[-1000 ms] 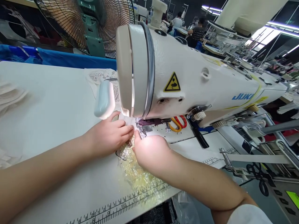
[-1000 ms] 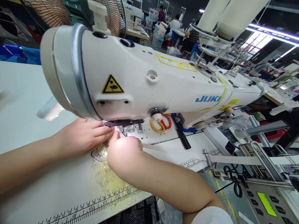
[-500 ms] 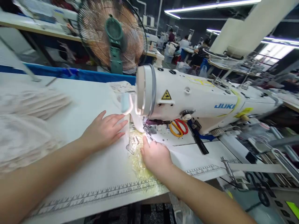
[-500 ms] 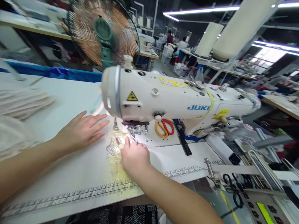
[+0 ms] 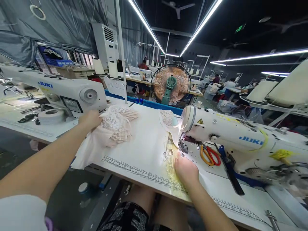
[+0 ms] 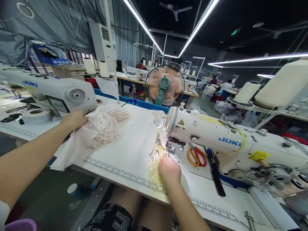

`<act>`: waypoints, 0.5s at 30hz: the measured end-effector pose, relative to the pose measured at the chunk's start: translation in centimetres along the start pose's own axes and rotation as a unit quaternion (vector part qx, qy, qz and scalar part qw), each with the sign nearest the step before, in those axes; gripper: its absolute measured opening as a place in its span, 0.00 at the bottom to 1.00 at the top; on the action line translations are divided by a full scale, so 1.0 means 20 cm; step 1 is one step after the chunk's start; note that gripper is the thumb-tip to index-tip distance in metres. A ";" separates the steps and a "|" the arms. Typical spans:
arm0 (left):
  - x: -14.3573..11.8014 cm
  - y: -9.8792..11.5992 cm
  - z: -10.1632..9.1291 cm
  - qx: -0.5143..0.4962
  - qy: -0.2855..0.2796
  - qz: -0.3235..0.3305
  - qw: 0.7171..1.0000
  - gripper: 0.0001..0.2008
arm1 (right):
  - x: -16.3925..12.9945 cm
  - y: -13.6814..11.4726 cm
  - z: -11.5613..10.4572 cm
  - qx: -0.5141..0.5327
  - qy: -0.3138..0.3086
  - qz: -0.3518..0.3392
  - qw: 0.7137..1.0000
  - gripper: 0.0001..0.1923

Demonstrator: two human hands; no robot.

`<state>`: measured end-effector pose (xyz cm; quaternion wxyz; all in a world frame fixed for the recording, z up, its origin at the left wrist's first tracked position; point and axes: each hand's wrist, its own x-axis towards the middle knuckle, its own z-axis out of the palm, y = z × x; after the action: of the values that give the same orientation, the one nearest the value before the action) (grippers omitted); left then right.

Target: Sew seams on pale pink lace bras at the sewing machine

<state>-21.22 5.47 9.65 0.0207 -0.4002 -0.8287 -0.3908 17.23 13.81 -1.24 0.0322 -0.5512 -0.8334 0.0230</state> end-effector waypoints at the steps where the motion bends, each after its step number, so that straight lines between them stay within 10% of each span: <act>1: -0.01 0.04 0.00 -0.012 0.019 -0.009 1.000 0.12 | -0.01 0.00 -0.01 0.009 0.007 0.000 1.000 0.23; 9: -0.46 0.34 0.22 -0.254 0.005 -0.023 0.967 0.08 | -0.30 -0.14 -0.01 0.223 -0.030 -0.054 0.973 0.16; 13: -0.86 0.32 0.42 -0.361 -0.074 -0.065 0.927 0.17 | -0.49 -0.27 0.11 0.639 -0.196 -0.115 0.735 0.38; 15: -1.02 0.28 0.49 -0.409 -0.157 -0.140 0.888 0.20 | -0.54 -0.30 0.17 0.712 -0.200 -0.034 0.672 0.42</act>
<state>-0.73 0.79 -0.61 -0.3303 -0.3089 -0.6350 -0.6263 15.72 1.62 -4.56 0.2479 -0.3145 -0.5688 0.7184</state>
